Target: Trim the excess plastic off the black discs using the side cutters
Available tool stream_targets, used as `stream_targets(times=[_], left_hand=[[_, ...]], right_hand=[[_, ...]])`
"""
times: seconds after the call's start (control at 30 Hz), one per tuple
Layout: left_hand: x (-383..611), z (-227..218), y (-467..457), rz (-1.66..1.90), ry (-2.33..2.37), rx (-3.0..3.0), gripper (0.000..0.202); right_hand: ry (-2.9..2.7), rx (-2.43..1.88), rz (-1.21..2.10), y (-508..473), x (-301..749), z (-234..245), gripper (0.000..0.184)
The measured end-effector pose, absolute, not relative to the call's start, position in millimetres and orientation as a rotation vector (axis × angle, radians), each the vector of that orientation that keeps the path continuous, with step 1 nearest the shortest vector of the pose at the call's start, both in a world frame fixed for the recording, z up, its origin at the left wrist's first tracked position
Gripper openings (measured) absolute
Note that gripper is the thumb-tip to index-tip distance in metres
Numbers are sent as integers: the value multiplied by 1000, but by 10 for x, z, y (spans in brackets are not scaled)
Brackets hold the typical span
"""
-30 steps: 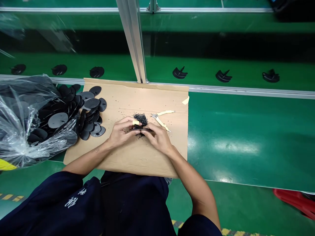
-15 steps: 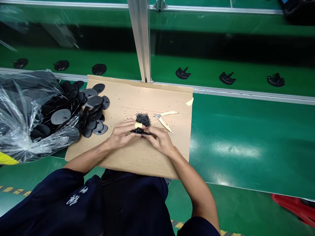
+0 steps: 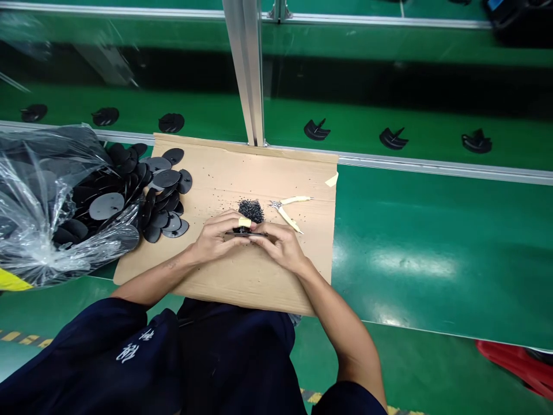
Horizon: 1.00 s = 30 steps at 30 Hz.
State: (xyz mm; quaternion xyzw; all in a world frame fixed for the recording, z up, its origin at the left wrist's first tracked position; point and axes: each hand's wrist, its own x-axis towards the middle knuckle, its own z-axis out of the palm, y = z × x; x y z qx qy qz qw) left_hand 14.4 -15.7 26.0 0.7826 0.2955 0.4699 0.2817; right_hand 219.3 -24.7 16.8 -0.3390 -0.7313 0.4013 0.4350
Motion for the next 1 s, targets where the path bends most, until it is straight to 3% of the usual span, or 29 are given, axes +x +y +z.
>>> stream_targets(times=[0.1, 0.23, 0.3, 0.43, 0.57, 0.77, 1.0], left_hand=[[141, 229, -153, 1233, 881, 2030, 19], [118, 192, -124, 1203, 1016, 1915, 20], [106, 178, -111, 1185, 1056, 1893, 22], [94, 148, -105, 1132, 1044, 1931, 25], [83, 128, -106, 1120, 1041, 1941, 25], [72, 155, -85, 1185, 993, 1879, 22], [72, 146, -85, 1210, 944, 1884, 19]], right_hand=[[-1958, -924, 929, -157, 2335, 207, 23], [-2170, -1310, 529, 40, 2631, 166, 61], [-2242, -1449, 442, 102, 2737, 112, 68], [-2233, -1551, 434, 97, 2766, 77, 46], [-2064, -1368, 640, 29, 2655, 186, 36], [-1971, -1146, 868, -46, 2553, 377, 33], [-2078, -1013, 794, -59, 2548, 367, 38]])
